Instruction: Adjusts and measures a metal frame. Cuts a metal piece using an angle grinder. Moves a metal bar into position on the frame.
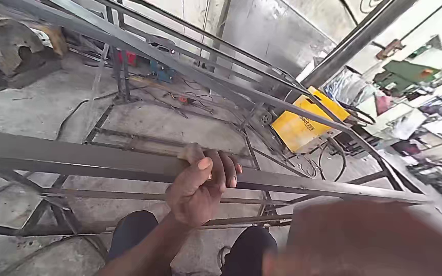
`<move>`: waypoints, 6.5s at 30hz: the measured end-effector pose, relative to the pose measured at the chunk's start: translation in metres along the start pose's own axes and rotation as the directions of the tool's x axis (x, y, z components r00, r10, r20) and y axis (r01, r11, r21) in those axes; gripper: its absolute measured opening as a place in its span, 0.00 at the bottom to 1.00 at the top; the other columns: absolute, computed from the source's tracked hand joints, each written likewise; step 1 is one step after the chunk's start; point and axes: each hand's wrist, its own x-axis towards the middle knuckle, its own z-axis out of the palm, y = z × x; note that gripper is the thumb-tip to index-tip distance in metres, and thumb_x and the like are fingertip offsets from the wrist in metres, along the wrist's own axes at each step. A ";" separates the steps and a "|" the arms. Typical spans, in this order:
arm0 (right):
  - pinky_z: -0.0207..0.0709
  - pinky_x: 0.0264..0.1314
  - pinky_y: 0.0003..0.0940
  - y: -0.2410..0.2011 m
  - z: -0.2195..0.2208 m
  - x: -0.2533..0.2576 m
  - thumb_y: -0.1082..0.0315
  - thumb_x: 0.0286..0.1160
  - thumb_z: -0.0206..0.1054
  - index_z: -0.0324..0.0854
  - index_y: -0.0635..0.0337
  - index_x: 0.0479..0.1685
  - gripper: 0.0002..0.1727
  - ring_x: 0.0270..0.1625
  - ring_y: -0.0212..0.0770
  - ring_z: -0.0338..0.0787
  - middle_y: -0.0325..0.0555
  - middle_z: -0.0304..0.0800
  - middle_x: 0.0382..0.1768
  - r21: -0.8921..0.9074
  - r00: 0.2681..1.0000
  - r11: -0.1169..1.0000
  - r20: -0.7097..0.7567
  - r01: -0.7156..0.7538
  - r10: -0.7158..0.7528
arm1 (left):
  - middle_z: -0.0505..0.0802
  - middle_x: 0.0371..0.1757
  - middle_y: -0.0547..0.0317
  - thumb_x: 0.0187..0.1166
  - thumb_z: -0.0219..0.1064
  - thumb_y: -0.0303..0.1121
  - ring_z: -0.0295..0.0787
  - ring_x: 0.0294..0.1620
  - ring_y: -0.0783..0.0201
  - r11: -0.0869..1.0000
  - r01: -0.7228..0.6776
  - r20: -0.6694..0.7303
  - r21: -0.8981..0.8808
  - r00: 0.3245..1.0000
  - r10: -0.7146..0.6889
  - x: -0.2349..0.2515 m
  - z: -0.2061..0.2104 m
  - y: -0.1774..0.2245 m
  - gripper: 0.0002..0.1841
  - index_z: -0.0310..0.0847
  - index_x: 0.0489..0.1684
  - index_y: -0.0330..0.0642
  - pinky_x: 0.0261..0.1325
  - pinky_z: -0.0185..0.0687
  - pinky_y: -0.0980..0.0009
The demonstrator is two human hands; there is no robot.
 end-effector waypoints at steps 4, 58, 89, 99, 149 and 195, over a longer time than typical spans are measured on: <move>0.83 0.35 0.40 0.068 -0.056 0.114 0.39 0.84 0.57 0.84 0.45 0.63 0.25 0.35 0.34 0.87 0.34 0.89 0.38 -0.620 0.973 0.753 -0.188 -0.221 0.131 | 0.83 0.17 0.62 0.81 0.60 0.37 0.86 0.27 0.61 0.998 -0.041 -0.033 -0.037 0.999 0.040 0.001 0.003 -0.004 0.13 0.75 0.22 0.49 0.51 0.84 0.56; 0.78 0.39 0.55 0.343 -0.159 -0.122 0.64 0.71 0.78 0.84 0.56 0.47 0.12 0.33 0.47 0.85 0.48 0.85 0.30 -0.462 0.701 0.645 0.067 -0.609 0.710 | 0.92 0.54 0.39 0.95 0.51 0.35 0.94 0.51 0.46 0.905 0.245 -0.560 0.348 0.829 -0.009 0.097 -0.062 -0.029 0.15 0.69 0.70 0.35 0.57 0.91 0.49; 0.82 0.45 0.49 0.334 -0.137 -0.124 0.72 0.72 0.77 0.88 0.57 0.45 0.07 0.37 0.44 0.87 0.47 0.90 0.35 -0.484 0.628 0.694 0.323 -0.533 0.708 | 0.90 0.69 0.47 0.94 0.43 0.53 0.85 0.74 0.50 0.944 0.315 -0.235 0.097 0.929 -0.286 -0.006 -0.102 -0.101 0.26 0.81 0.56 0.43 0.77 0.80 0.52; 0.82 0.70 0.49 0.231 -0.120 -0.137 0.64 0.78 0.67 0.82 0.60 0.67 0.20 0.60 0.44 0.90 0.52 0.91 0.58 -0.380 0.843 0.765 -0.375 -0.520 0.387 | 0.94 0.48 0.47 0.93 0.51 0.40 0.92 0.61 0.45 0.949 0.314 -0.349 0.028 0.893 -0.285 -0.001 -0.095 -0.110 0.15 0.81 0.49 0.43 0.69 0.85 0.45; 0.85 0.29 0.21 0.289 0.117 -0.075 0.57 0.98 0.35 0.77 0.49 0.34 0.26 0.23 0.25 0.87 0.31 0.87 0.21 0.833 0.241 0.433 -0.525 0.346 0.816 | 0.91 0.51 0.45 0.82 0.60 0.22 0.91 0.57 0.47 0.960 0.223 -0.546 0.172 0.832 -0.096 -0.017 -0.124 -0.072 0.09 0.74 0.56 0.41 0.64 0.86 0.42; 0.85 0.32 0.26 0.313 0.114 -0.098 0.51 0.96 0.41 0.78 0.51 0.47 0.22 0.28 0.33 0.86 0.40 0.87 0.34 0.808 0.359 0.337 -0.534 0.483 0.766 | 0.87 0.46 0.48 0.87 0.48 0.29 0.87 0.53 0.52 0.977 0.211 -0.477 -0.024 0.856 -0.197 -0.013 -0.115 -0.078 0.09 0.73 0.53 0.42 0.69 0.80 0.43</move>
